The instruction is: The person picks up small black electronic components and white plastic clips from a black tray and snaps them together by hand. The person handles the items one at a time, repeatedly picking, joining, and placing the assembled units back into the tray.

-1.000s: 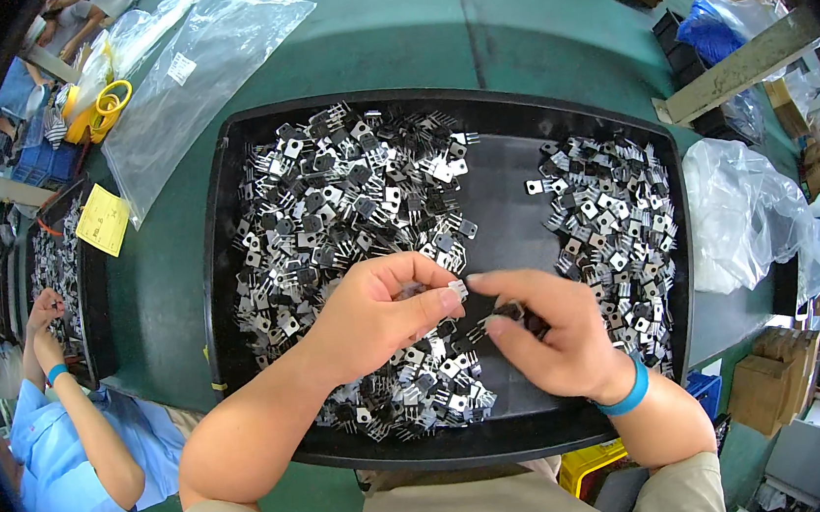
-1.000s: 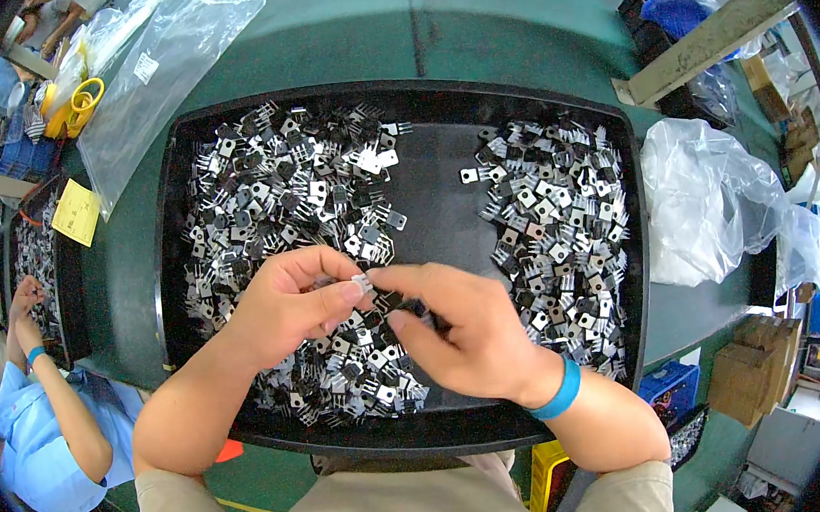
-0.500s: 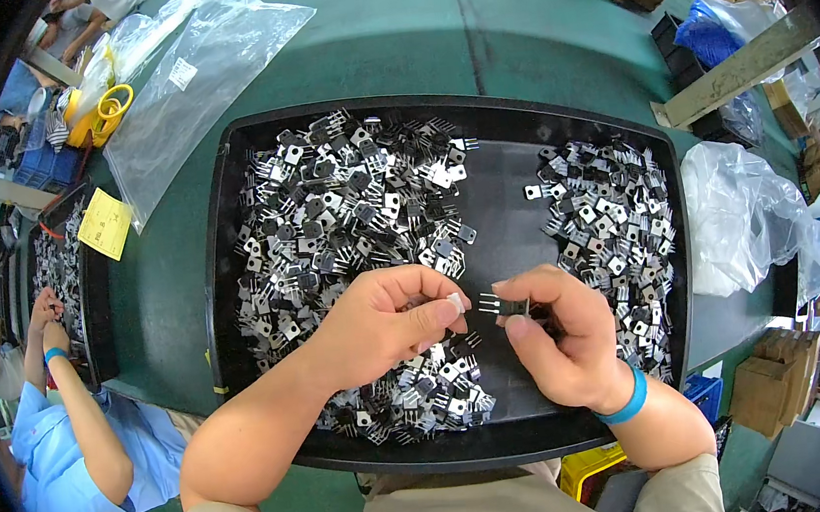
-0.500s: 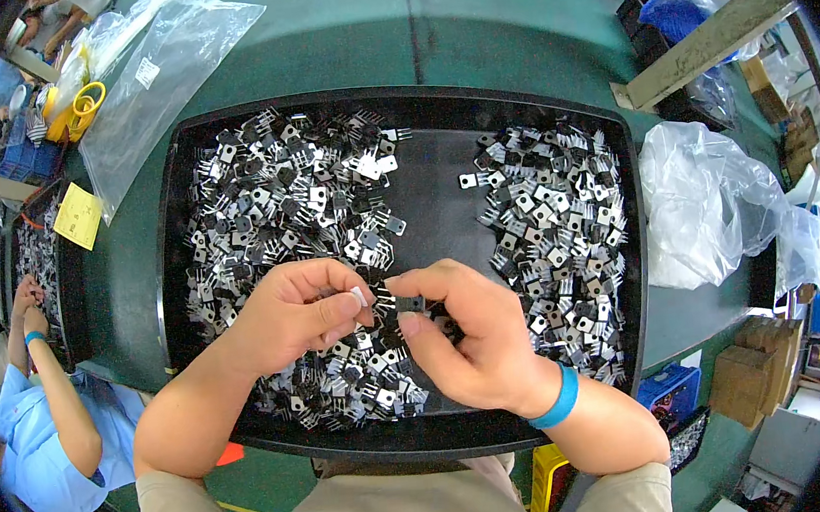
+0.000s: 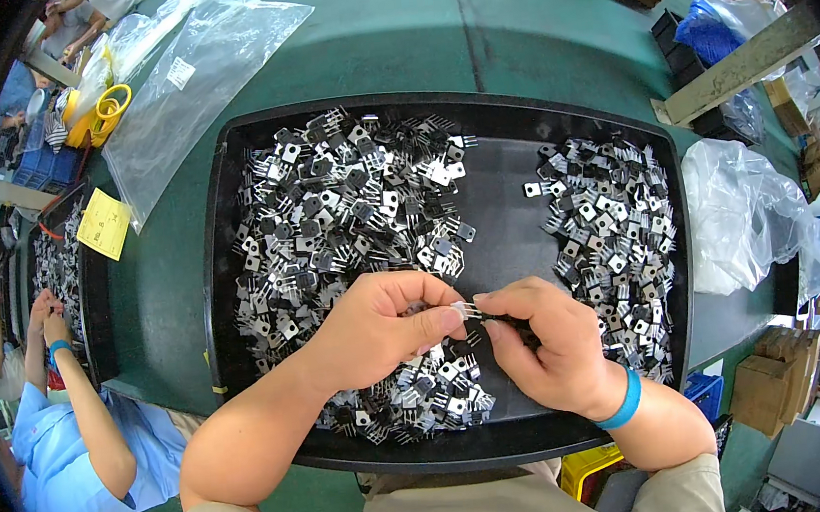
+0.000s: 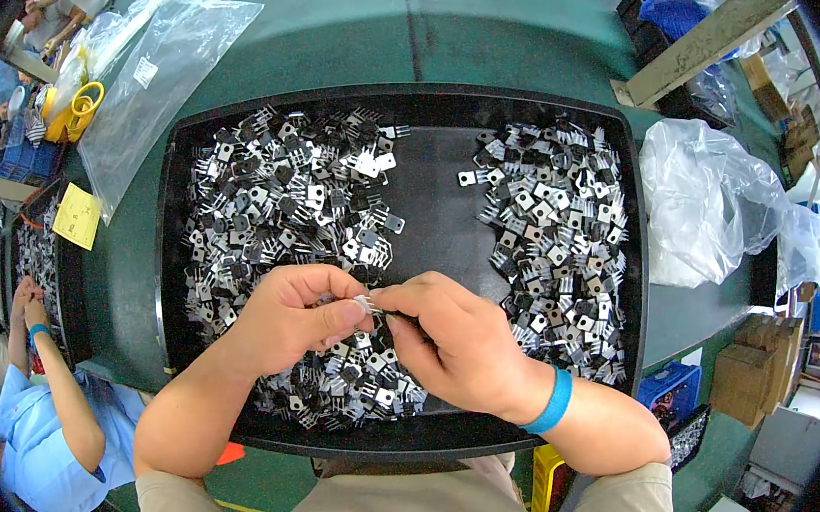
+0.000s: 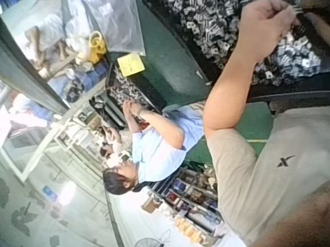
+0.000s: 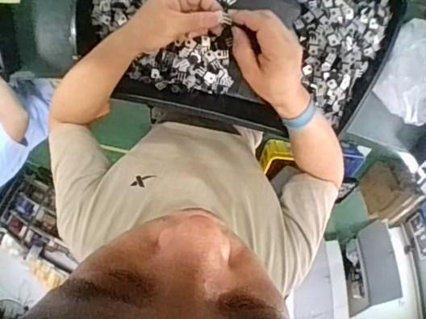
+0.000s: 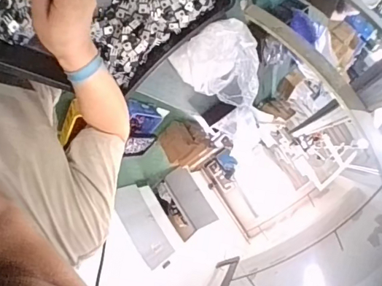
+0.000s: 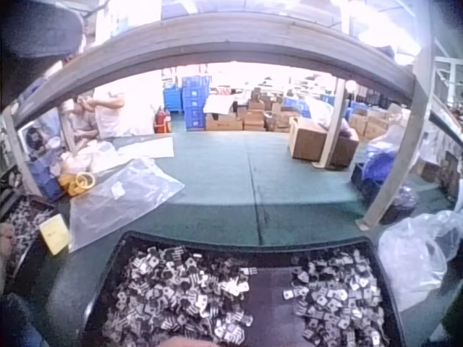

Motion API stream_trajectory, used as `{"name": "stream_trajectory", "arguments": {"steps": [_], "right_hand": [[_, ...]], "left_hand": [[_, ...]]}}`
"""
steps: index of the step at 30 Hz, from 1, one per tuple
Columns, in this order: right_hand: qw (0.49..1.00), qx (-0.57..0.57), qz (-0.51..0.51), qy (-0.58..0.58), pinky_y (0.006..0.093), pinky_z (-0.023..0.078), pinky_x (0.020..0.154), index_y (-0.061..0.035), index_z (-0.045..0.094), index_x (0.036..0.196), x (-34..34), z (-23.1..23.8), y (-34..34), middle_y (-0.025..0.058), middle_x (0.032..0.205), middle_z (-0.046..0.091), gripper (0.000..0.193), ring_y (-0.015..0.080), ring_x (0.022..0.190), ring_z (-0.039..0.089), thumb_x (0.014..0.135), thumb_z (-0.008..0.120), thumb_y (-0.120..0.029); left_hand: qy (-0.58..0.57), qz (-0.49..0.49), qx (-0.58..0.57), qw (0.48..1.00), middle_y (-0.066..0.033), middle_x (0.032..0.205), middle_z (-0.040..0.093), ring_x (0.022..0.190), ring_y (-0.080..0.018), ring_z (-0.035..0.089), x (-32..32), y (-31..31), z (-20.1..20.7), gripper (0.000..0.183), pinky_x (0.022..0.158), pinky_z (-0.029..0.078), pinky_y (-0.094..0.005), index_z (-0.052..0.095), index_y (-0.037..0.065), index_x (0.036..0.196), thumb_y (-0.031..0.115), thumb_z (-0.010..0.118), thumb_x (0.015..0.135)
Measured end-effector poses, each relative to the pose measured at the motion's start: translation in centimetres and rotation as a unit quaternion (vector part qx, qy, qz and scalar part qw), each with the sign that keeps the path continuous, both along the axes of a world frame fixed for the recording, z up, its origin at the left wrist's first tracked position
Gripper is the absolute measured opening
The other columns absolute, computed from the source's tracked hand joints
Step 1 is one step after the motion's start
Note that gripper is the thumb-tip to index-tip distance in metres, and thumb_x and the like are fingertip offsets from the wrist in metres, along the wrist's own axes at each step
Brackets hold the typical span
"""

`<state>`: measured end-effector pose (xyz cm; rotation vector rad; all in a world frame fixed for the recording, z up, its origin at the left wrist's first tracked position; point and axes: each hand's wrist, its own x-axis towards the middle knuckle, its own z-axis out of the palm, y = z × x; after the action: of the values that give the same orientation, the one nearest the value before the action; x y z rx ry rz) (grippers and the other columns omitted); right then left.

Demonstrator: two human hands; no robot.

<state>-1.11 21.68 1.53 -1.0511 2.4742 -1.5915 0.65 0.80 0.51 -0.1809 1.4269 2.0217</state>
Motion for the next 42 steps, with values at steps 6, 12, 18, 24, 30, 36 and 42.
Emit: {"name": "stream_trajectory", "arguments": {"steps": [6,12,18,24,30,36,42], "right_hand": [[0.997,0.017,-0.015,-0.08,0.0336,0.049,0.061,-0.003,0.062,0.102,0.2,0.4,0.0,0.0137,0.085,0.062,0.021,0.0279,0.071,0.062,0.081,0.061,0.003],[0.992,0.005,0.038,-0.122,0.0293,0.048,0.06,-0.0017,0.059,0.103,-0.1,-0.5,0.2,0.0102,0.084,0.063,0.02,0.0181,0.071,0.062,0.083,0.061,0.002],[0.965,-0.039,-0.015,-0.258,0.0215,0.042,0.059,-0.0012,0.051,0.107,0.2,-1.1,0.4,0.0038,0.08,0.06,0.026,0.0057,0.071,0.054,0.084,0.064,0.002],[0.967,-0.038,0.007,-0.253,0.0211,0.041,0.058,-0.0017,0.052,0.108,0.2,-1.6,0.2,0.0024,0.079,0.058,0.025,0.0057,0.069,0.052,0.086,0.063,0.0],[0.82,-0.128,-0.039,-0.556,0.0189,0.038,0.052,-0.0035,0.052,0.108,-0.9,0.1,0.3,-0.0011,0.078,0.056,0.016,0.0038,0.064,0.049,0.095,0.056,-0.012],[0.829,-0.067,-0.007,-0.556,0.0205,0.045,0.054,-0.0039,0.059,0.097,-1.4,-0.5,1.1,0.0032,0.082,0.064,0.008,0.0061,0.061,0.056,0.091,0.061,-0.007],[0.975,0.156,0.089,-0.129,0.0373,0.05,0.061,-0.0055,0.062,0.098,-1.2,-2.1,1.0,0.0125,0.087,0.062,0.016,0.0271,0.071,0.062,0.082,0.063,-0.005]], "left_hand": [[0.036,-0.005,-0.036,0.999,0.0006,0.081,0.065,0.067,-0.0004,0.051,0.1,0.2,-0.3,0.015,0.056,0.041,-0.0169,0.067,0.001,0.097,0.013,0.065,0.09],[0.042,-0.003,-0.047,0.998,0.0006,0.079,0.065,0.069,-0.0023,0.053,0.4,0.3,-0.1,0.013,0.06,0.043,-0.0187,0.067,0.0,0.093,0.011,0.067,0.087],[0.03,0.009,-0.073,0.997,-0.0008,0.078,0.064,0.068,-0.0043,0.055,0.1,0.0,0.4,0.011,0.061,0.044,-0.0205,0.067,-0.001,0.088,0.009,0.067,0.085],[0.037,-0.008,-0.097,0.995,-0.0012,0.077,0.064,0.068,-0.0047,0.055,0.1,0.3,0.5,0.011,0.061,0.044,-0.0211,0.067,-0.002,0.087,0.009,0.066,0.084],[0.019,-0.009,-0.091,0.996,-0.0017,0.076,0.064,0.068,-0.005,0.056,0.0,0.2,0.6,0.011,0.062,0.044,-0.0213,0.067,-0.003,0.087,0.008,0.065,0.084],[-0.029,0.007,-0.036,0.999,-0.0018,0.08,0.064,0.06,-0.0025,0.049,0.1,0.2,0.4,0.014,0.046,0.034,-0.0171,0.064,0.001,0.1,0.005,0.057,0.089],[-0.027,0.059,0.03,0.997,-0.0081,0.092,0.064,0.061,-0.0029,0.048,-0.2,0.2,0.0,0.021,0.049,0.036,-0.0163,0.06,-0.001,0.111,0.002,0.052,0.091]]}}
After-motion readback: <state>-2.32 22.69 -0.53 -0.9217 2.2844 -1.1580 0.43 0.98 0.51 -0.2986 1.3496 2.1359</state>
